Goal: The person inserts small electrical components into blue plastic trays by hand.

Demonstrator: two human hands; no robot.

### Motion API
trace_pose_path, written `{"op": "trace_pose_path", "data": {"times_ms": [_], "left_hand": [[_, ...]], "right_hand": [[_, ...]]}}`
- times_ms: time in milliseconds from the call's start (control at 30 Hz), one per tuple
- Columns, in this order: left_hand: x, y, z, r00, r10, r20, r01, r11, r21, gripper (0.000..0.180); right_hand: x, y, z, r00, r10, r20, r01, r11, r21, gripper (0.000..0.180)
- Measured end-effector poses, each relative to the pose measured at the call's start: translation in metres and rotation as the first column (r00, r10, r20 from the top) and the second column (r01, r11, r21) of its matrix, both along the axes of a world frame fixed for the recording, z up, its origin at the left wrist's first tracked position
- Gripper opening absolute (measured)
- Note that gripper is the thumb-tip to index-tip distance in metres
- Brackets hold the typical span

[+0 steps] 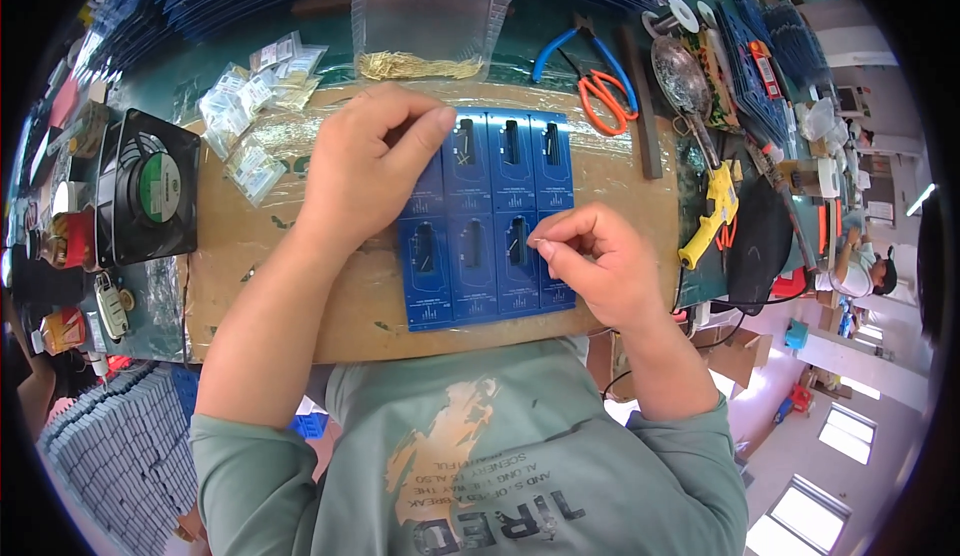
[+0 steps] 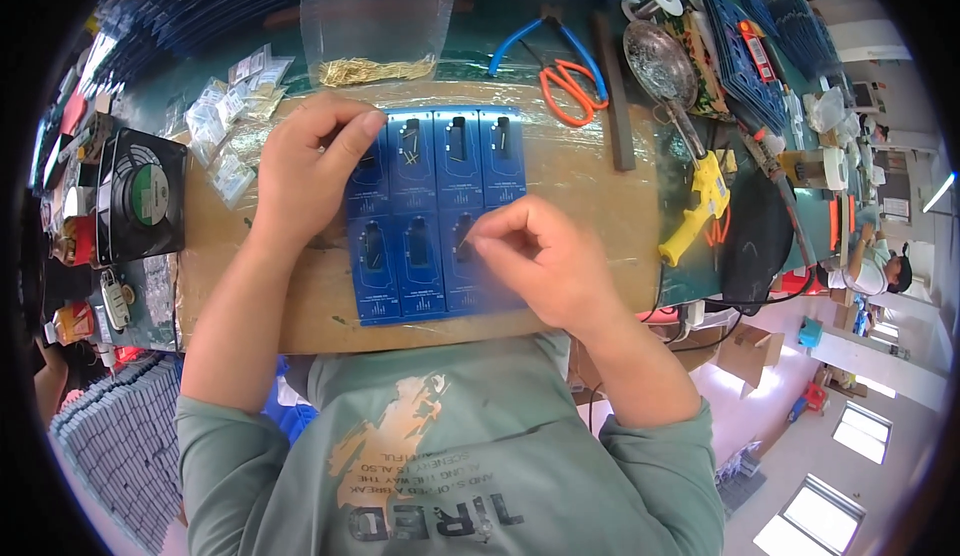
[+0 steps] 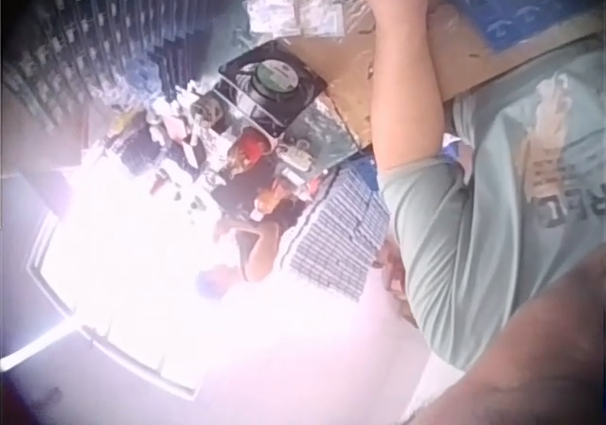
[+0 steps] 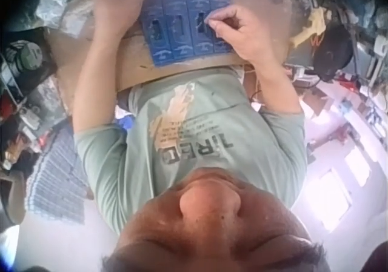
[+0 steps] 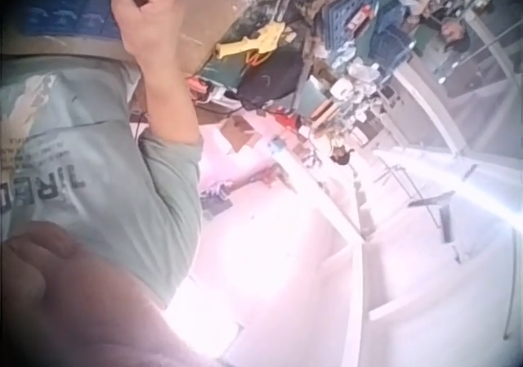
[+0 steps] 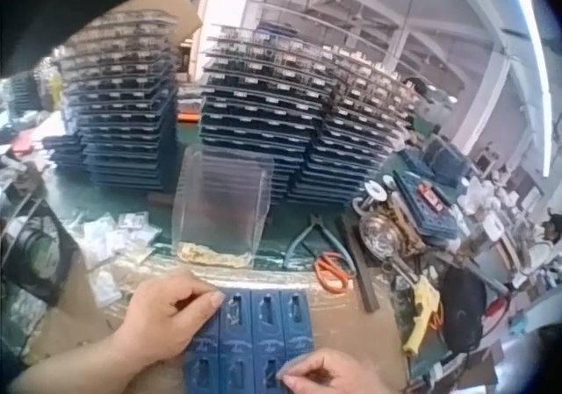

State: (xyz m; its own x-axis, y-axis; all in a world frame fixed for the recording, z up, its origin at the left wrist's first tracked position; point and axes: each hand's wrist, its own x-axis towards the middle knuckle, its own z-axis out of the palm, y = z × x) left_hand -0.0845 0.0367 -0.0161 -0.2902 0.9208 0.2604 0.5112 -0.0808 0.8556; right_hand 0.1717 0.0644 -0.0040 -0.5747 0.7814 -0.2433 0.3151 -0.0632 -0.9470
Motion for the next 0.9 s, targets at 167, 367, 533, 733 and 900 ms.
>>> {"op": "trace_pose_path", "data": {"times_ms": [167, 367, 533, 733, 900], "left_hand": [[-0.003, 0.001, -0.005, 1.0, 0.027, 0.001, -0.027, 1.0, -0.008, 0.017], [-0.006, 0.002, -0.003, 0.995, 0.08, 0.053, -0.08, 0.997, 0.005, 0.018], [-0.008, 0.002, -0.003, 0.983, 0.159, 0.09, -0.156, 0.987, -0.042, 0.019], [-0.007, 0.003, -0.001, 0.984, 0.159, 0.084, -0.156, 0.987, -0.046, 0.02], [-0.009, 0.003, -0.005, 0.983, 0.146, 0.108, -0.145, 0.989, -0.019, 0.019]], "right_hand": [[0.004, 0.005, 0.004, 0.993, -0.017, -0.117, -0.018, 0.957, -0.291, 0.012], [-0.002, 0.008, 0.006, 0.999, -0.037, 0.019, 0.038, 0.999, -0.014, 0.009], [-0.018, 0.019, 0.008, 0.933, 0.055, 0.355, -0.253, 0.802, 0.541, 0.009], [-0.019, 0.022, 0.003, 0.911, 0.066, 0.407, -0.31, 0.759, 0.572, 0.008], [-0.02, 0.024, 0.002, 0.893, 0.103, 0.438, -0.369, 0.723, 0.583, 0.007]]}}
